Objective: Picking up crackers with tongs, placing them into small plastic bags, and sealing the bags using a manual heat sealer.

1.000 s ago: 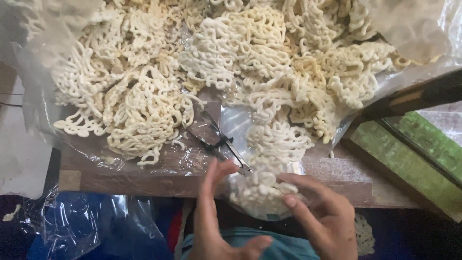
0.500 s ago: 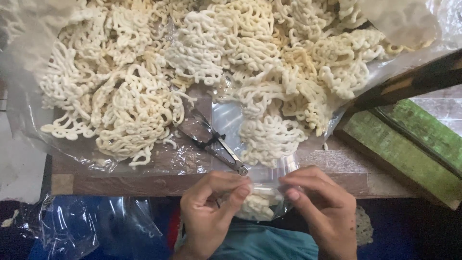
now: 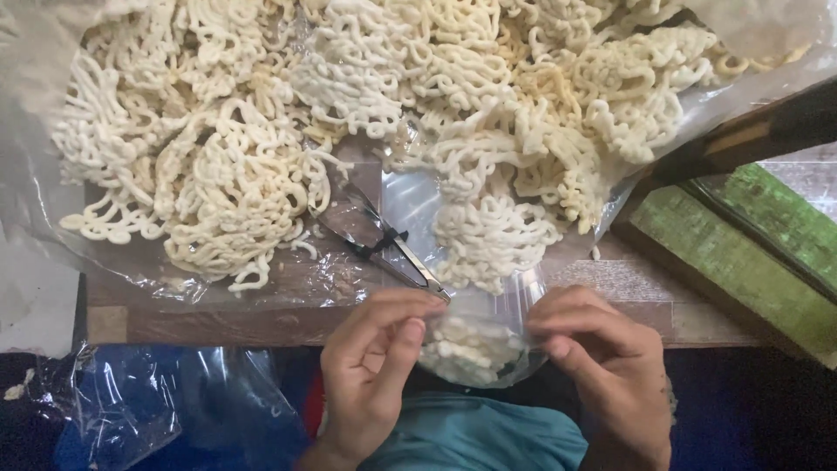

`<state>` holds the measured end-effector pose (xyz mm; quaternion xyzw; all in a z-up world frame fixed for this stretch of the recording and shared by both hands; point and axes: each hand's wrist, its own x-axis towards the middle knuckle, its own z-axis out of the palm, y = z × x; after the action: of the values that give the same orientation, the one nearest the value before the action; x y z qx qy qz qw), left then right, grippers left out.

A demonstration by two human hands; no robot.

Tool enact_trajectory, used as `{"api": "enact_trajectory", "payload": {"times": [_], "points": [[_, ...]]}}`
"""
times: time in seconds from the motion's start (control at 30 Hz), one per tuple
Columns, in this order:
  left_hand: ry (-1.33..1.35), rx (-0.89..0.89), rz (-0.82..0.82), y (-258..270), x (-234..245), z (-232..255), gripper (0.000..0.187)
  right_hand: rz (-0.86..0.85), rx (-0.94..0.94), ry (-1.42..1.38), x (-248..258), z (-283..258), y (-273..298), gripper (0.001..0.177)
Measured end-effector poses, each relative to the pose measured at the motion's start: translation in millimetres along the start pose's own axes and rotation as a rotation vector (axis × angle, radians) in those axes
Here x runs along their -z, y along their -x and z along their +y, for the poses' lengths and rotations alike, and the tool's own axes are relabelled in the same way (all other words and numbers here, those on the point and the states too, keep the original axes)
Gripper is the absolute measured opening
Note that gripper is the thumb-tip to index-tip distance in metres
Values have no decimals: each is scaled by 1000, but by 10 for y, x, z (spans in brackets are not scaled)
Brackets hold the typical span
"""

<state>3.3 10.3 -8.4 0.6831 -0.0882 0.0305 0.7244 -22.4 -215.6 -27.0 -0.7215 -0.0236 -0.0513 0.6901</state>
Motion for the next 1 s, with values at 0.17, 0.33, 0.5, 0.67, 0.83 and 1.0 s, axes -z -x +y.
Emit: {"api": "enact_trajectory", "payload": {"times": [0.17, 0.33, 0.5, 0.67, 0.83, 1.0], "points": [[19, 39, 98, 38, -11, -47, 16, 64, -65, 57, -17, -133, -17, 10], [129, 6, 234, 25, -33, -55, 29, 316, -5, 72, -215, -111, -14, 43], [-300, -65, 32, -27, 70, 29, 7, 220, 83, 300, -134, -159, -36, 9], [-447, -124, -87, -132, 134, 69, 23, 108, -75, 398, -25, -281, -79, 29], [-594, -235, -115, -124, 99, 3, 23, 100, 72, 633, -66, -283, -111, 17], [-672, -271, 20, -153, 41, -32, 10, 288, 58, 794, -115, -178, -57, 9]]}}
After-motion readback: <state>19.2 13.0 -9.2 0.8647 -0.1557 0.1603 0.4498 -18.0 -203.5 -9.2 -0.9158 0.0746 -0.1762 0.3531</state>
